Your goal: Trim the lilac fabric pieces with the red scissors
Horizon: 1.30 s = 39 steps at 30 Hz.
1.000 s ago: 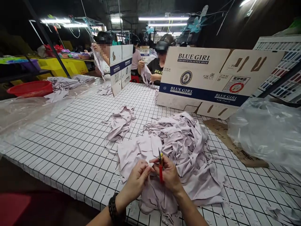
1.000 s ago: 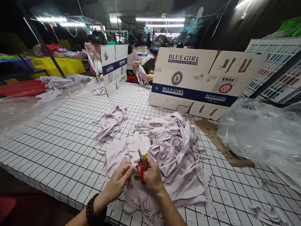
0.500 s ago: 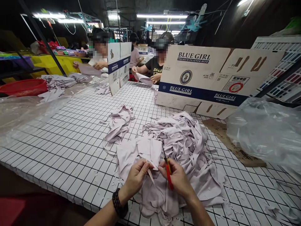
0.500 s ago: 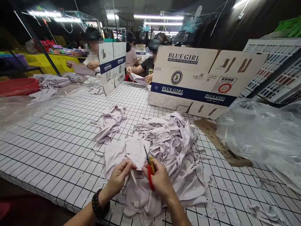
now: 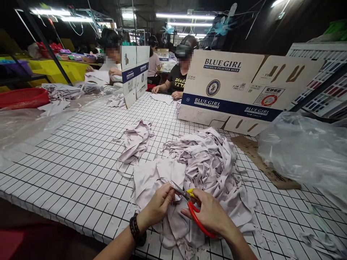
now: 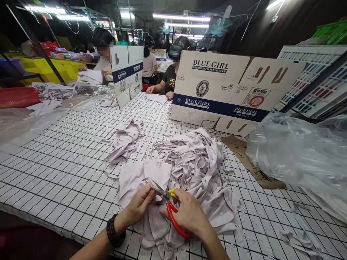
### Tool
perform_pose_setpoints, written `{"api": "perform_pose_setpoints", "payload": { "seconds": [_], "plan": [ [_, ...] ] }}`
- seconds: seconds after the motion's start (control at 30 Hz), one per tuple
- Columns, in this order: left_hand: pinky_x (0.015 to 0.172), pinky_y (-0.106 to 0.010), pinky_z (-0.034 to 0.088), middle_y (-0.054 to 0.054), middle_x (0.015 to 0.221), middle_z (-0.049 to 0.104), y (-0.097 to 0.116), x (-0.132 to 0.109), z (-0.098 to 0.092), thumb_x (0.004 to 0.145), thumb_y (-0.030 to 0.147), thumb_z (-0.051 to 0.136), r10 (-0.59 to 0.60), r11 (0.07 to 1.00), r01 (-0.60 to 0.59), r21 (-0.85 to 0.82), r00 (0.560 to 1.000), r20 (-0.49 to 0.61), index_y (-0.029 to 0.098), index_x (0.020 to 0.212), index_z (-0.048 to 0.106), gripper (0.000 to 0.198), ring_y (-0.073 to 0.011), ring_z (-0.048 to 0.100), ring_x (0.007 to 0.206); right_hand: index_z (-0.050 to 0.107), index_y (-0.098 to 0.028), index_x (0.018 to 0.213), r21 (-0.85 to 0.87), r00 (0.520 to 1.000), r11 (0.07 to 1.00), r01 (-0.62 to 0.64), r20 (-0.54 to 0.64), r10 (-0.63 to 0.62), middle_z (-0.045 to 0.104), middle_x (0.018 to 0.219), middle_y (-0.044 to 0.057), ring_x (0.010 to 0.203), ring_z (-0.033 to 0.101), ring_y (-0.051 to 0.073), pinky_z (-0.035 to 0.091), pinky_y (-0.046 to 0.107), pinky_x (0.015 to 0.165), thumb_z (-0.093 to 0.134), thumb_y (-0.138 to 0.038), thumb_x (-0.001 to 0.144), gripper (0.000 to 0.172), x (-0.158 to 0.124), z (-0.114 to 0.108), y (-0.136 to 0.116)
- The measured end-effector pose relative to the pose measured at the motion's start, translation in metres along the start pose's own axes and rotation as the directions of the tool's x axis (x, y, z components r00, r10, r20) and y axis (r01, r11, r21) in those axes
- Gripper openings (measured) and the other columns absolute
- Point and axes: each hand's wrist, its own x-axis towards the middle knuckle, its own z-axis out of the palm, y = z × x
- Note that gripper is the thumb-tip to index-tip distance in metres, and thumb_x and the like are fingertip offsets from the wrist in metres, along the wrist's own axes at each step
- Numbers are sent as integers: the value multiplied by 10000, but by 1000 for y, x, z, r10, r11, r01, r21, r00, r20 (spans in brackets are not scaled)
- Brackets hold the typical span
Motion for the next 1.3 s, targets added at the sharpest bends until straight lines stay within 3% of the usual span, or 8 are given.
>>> {"api": "perform_pose_setpoints", "payload": {
  "seconds": [0.4,0.77,0.93,1.3],
  "plan": [
    [692,-289,409,-29,773,516,-2,0,-3,994,396,340,18,1000,-18,-15,999,29,188,792,532,349,-179,493,739,553,-218,787,-40,1000,999,31,9,-30,621,767,1,684,545,186,371,275,615,655,-392,732,209,3,2,-2],
    [719,-275,406,-34,811,532,-5,-3,-5,996,374,361,5,998,-3,-64,999,36,171,841,588,341,-170,500,759,568,-209,670,11,999,999,33,9,-33,523,588,-53,566,447,133,302,232,531,650,-384,724,201,6,5,-2],
    [708,-271,400,-30,803,517,-7,-3,-5,995,403,359,4,995,0,-98,999,44,162,842,595,371,-165,493,746,537,-208,640,13,999,1000,5,35,-5,505,557,-52,546,436,128,277,231,512,638,-429,727,258,8,11,4],
    [700,-268,397,-22,796,502,-11,-4,-4,992,419,375,-26,981,35,-191,998,50,156,842,596,375,-157,489,743,447,-217,575,29,999,999,32,-32,-31,466,539,-41,547,410,138,245,250,532,602,-393,718,274,11,19,11]
  ]
}}
